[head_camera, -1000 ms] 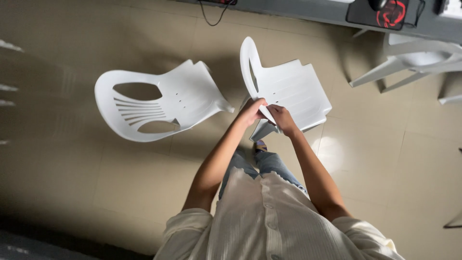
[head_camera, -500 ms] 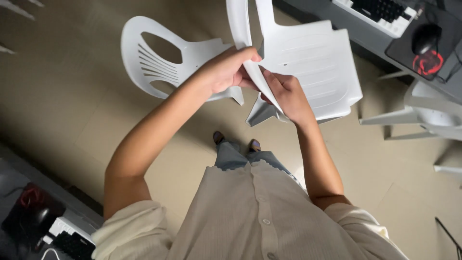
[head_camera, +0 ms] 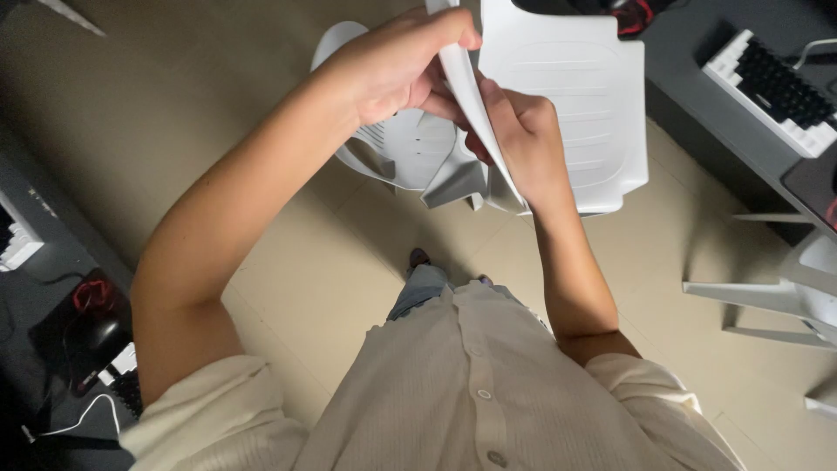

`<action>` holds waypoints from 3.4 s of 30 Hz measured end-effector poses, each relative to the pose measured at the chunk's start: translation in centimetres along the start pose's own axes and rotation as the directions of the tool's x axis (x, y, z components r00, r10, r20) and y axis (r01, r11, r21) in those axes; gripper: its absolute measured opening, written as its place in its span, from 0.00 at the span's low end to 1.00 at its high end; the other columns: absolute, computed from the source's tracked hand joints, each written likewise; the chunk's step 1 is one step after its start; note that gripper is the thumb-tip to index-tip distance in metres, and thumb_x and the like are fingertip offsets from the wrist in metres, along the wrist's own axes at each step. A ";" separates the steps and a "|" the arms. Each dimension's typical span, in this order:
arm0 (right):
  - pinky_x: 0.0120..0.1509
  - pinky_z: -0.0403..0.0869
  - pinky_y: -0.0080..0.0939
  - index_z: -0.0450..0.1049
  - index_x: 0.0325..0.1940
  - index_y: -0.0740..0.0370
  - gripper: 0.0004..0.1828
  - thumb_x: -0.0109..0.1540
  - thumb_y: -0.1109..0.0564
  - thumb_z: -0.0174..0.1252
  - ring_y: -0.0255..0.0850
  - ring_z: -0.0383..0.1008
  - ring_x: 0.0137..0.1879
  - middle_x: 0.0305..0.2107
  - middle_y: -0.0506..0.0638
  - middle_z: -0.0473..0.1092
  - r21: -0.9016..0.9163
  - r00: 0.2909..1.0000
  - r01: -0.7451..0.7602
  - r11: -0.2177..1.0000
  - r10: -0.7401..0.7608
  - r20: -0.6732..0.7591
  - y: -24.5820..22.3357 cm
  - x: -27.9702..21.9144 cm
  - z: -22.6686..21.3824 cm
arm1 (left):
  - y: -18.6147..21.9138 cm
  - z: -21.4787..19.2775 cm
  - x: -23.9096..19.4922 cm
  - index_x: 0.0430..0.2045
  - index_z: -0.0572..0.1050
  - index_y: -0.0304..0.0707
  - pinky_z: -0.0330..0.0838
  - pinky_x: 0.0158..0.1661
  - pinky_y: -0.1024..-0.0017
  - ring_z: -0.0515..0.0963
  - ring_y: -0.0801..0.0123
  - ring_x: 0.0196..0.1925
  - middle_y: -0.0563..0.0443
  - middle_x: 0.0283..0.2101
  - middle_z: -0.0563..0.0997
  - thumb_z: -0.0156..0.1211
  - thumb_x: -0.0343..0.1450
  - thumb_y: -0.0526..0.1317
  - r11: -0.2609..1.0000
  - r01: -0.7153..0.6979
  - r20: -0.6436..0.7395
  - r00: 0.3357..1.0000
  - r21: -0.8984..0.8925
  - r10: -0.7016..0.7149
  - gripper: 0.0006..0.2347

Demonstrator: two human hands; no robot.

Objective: The person picks up white plastic chairs from the floor and stacks them on top of other chairs. They repeat this process several times, moving between different stacks in the room.

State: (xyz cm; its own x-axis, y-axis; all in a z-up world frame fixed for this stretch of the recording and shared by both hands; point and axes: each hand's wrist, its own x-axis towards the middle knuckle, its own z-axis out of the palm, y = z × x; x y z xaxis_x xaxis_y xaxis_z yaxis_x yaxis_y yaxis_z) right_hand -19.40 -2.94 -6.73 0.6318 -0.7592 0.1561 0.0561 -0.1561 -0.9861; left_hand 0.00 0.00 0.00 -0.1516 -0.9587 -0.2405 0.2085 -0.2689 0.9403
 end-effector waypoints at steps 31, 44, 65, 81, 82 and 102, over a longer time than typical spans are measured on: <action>0.26 0.63 0.33 0.75 0.31 0.71 0.26 0.76 0.51 0.45 0.32 0.65 0.22 0.18 0.49 0.68 -0.011 0.996 -0.075 0.997 0.075 0.054 2.9 12.6 7.3 | 0.0 -16.1 4.2 0.41 0.71 0.23 0.82 0.50 0.45 0.86 0.46 0.45 0.30 0.43 0.80 0.56 0.70 0.44 0.996 0.027 0.001 1.000 -0.084 -0.027 0.17; 0.23 0.62 0.35 0.77 0.30 0.71 0.27 0.76 0.53 0.45 0.32 0.65 0.20 0.16 0.48 0.68 -0.041 1.000 0.011 0.999 -0.012 -0.019 7.8 15.0 10.5 | -2.1 -20.1 5.2 0.40 0.68 0.27 0.83 0.47 0.46 0.86 0.48 0.41 0.33 0.40 0.78 0.57 0.69 0.44 0.999 -0.010 -0.066 0.998 -0.032 0.008 0.16; 0.55 0.73 0.58 0.75 0.52 0.74 0.24 0.76 0.51 0.40 0.67 0.76 0.51 0.42 0.76 0.74 -0.402 0.992 0.055 0.914 -0.004 0.127 39.3 14.0 22.8 | -35.2 -35.6 6.4 0.59 0.68 0.27 0.82 0.42 0.65 0.84 0.58 0.47 0.38 0.50 0.81 0.55 0.70 0.48 0.978 0.210 -0.490 0.852 -0.001 -0.184 0.26; 0.61 0.76 0.49 0.69 0.69 0.60 0.32 0.65 0.42 0.54 0.44 0.77 0.57 0.53 0.51 0.76 -0.272 0.434 -0.580 0.768 0.574 0.695 55.0 24.0 20.0 | -40.8 -33.9 3.5 0.50 0.75 0.31 0.78 0.46 0.56 0.84 0.46 0.45 0.30 0.47 0.80 0.57 0.74 0.48 0.747 0.589 -0.882 0.471 0.308 -0.007 0.18; 0.61 0.76 0.49 0.69 0.69 0.60 0.32 0.65 0.42 0.54 0.44 0.77 0.57 0.53 0.51 0.76 -0.285 0.416 -0.575 0.767 0.574 0.705 55.8 25.5 19.3 | -43.0 -33.1 3.6 0.50 0.75 0.31 0.78 0.46 0.56 0.84 0.46 0.45 0.30 0.47 0.80 0.57 0.74 0.48 0.754 0.591 -0.892 0.452 0.288 -0.013 0.18; 0.63 0.67 0.37 0.58 0.69 0.64 0.45 0.61 0.33 0.64 0.37 0.65 0.61 0.56 0.50 0.65 0.139 0.583 -0.785 0.604 0.644 0.495 61.8 37.0 23.9 | -48.8 -24.5 13.9 0.56 0.73 0.30 0.74 0.57 0.55 0.76 0.50 0.57 0.36 0.55 0.76 0.60 0.75 0.40 0.974 -0.225 -0.945 0.321 -0.015 0.059 0.17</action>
State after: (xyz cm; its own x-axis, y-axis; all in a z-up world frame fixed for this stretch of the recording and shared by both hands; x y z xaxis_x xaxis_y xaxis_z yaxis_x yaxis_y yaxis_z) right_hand 25.92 -25.54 -63.20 0.7876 -0.2301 -0.5717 -0.3544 0.5898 -0.7256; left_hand 11.43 -2.43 -55.17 0.8768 -0.4112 -0.2492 0.2522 -0.0481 0.9665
